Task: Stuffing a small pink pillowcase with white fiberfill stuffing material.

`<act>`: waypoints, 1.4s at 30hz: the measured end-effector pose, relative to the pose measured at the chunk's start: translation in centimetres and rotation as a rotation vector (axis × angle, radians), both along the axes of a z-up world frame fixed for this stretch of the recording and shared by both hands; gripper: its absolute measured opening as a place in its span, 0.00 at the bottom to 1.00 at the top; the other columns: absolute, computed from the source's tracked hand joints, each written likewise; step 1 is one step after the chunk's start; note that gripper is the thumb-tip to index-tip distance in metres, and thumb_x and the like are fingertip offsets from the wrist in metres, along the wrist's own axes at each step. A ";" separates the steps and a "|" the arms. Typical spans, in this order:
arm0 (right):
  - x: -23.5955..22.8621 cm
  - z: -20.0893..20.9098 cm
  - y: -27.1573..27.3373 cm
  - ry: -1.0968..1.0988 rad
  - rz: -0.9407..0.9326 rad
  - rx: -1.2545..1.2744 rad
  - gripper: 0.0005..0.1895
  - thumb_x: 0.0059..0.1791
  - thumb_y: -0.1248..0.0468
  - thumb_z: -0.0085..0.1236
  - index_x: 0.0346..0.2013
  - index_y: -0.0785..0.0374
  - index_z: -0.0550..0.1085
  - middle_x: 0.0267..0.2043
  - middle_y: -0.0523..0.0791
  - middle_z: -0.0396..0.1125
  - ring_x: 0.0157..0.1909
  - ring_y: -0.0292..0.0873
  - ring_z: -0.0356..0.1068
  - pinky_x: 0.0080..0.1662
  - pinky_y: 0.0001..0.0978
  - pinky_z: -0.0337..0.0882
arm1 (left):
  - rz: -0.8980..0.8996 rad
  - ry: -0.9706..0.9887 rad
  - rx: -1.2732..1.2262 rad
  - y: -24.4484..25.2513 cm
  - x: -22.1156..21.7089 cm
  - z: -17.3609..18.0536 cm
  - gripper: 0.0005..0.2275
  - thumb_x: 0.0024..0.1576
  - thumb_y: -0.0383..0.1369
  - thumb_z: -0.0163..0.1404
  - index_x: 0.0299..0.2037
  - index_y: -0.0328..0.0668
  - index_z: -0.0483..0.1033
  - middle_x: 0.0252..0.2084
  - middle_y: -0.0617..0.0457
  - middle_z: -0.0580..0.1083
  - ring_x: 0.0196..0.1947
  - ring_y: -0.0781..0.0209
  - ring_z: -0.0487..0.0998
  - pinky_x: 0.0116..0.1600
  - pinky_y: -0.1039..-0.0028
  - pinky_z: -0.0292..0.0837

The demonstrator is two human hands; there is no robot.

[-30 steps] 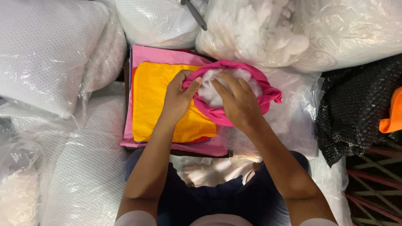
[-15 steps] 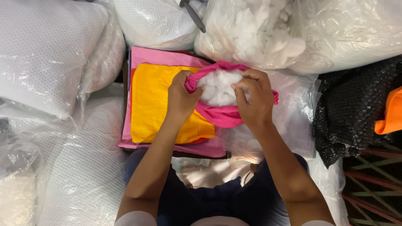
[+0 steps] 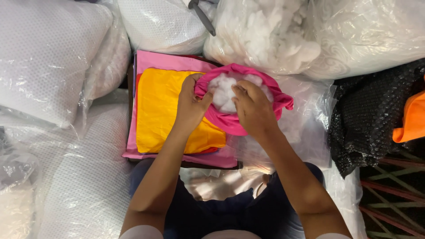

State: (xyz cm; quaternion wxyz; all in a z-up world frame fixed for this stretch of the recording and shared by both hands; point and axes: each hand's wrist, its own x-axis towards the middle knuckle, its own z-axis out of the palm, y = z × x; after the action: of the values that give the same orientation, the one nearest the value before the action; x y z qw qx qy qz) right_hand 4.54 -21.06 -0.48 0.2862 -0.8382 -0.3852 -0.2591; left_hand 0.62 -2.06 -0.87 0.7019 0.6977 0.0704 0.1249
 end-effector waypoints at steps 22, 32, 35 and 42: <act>-0.8 0.9 -0.7 0.008 0.146 -0.243 0.25 0.56 0.50 0.51 0.59 0.67 0.72 0.58 0.54 0.70 0.66 0.52 0.66 0.66 0.55 0.54 | 0.043 -0.125 0.373 -1.0 0.4 -0.2 0.22 0.54 0.25 0.61 0.58 0.37 0.69 0.47 0.40 0.68 0.54 0.39 0.72 0.61 0.56 0.67; 1.1 0.1 -8.0 -0.232 -0.481 -0.169 0.16 0.54 0.56 0.59 0.52 0.60 0.75 0.47 0.46 0.68 0.49 0.50 0.72 0.49 0.42 0.68 | 0.147 -0.487 1.090 -4.0 -0.8 0.8 0.23 0.68 0.49 0.38 0.67 0.48 0.69 0.64 0.45 0.67 0.70 0.37 0.60 0.70 0.51 0.51; 0.2 -0.3 -9.1 0.085 -0.525 -0.219 0.15 0.54 0.54 0.62 0.51 0.56 0.75 0.42 0.41 0.70 0.45 0.47 0.75 0.44 0.38 0.71 | 0.006 -0.526 1.066 -6.4 -1.2 0.4 0.22 0.67 0.48 0.39 0.66 0.48 0.70 0.65 0.44 0.68 0.70 0.40 0.64 0.70 0.52 0.56; -1.0 2.1 -8.4 0.287 -0.378 0.229 0.05 0.60 0.65 0.55 0.42 0.63 0.74 0.32 0.45 0.67 0.35 0.48 0.71 0.39 0.38 0.71 | -0.214 -0.391 1.129 -7.0 -0.9 -1.4 0.31 0.61 0.60 0.39 0.67 0.50 0.69 0.65 0.41 0.68 0.69 0.40 0.66 0.72 0.46 0.53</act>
State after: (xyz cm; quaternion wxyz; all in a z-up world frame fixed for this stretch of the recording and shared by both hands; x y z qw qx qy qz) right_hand 3.52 -29.42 1.64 0.3774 -0.8856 -0.1453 -0.2283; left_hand -0.24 -9.01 -2.23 0.2319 0.9296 -0.2074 0.1975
